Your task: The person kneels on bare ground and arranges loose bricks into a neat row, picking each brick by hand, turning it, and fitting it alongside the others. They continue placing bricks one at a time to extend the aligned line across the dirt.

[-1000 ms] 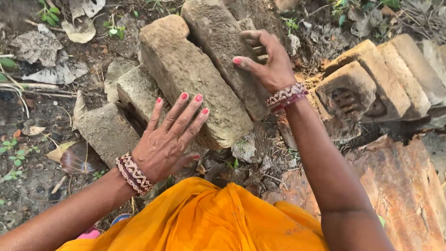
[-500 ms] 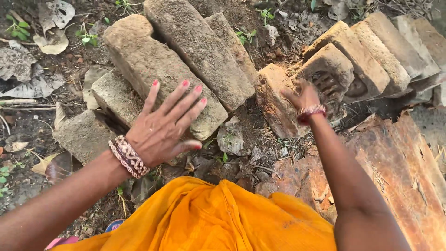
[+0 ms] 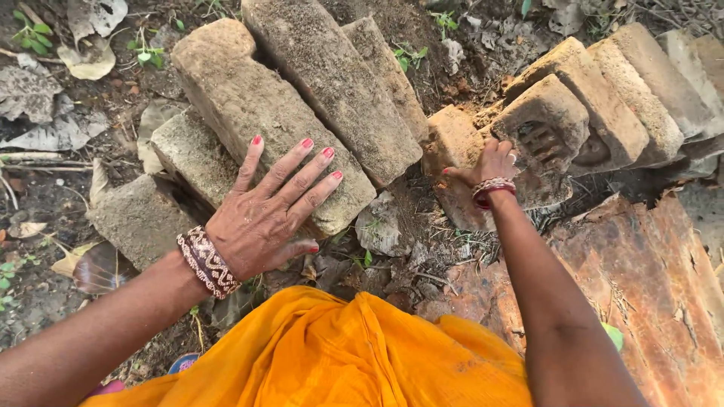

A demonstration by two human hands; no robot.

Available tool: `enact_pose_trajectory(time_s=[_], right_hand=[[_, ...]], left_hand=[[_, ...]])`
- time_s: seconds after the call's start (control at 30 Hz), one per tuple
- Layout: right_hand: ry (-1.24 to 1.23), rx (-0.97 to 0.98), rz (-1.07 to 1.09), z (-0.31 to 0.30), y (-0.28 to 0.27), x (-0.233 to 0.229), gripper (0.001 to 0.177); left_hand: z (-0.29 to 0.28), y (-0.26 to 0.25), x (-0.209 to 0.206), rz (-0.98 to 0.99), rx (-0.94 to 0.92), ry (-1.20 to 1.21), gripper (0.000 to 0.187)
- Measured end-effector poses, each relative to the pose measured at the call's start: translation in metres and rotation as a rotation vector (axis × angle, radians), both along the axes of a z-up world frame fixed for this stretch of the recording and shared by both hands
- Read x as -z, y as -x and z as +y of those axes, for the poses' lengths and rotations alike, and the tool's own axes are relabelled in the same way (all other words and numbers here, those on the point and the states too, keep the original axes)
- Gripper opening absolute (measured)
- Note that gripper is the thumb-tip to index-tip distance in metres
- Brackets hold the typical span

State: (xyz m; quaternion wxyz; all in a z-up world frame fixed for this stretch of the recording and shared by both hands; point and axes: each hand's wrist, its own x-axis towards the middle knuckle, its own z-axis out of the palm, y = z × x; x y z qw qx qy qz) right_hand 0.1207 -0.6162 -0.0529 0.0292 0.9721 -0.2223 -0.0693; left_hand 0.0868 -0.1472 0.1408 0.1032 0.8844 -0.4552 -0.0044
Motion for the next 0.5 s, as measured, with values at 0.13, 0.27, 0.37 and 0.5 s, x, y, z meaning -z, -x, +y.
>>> enact_pose_trajectory(time_s=[0.13,0.27,0.37,0.5], right_hand=[[-0.008,0.049,0.033,0.008,0.005,0.012,0.117],[-0.128,0.024,-0.107,-0.012,0.010,0.029,0.112],[-0.164,-0.039,-0.069,-0.012,0.015,0.025,0.118],[-0.111,-0.042,-0.082,-0.003,0.031,0.023,0.115]], left_hand=[[0.001,-0.001,0.003,0.021,0.002,0.007,0.108],[0.002,-0.002,0.005,0.005,-0.008,-0.008,0.106],[0.002,-0.002,0.008,-0.009,0.001,-0.018,0.107],[0.003,0.000,0.010,-0.029,0.005,-0.029,0.109]])
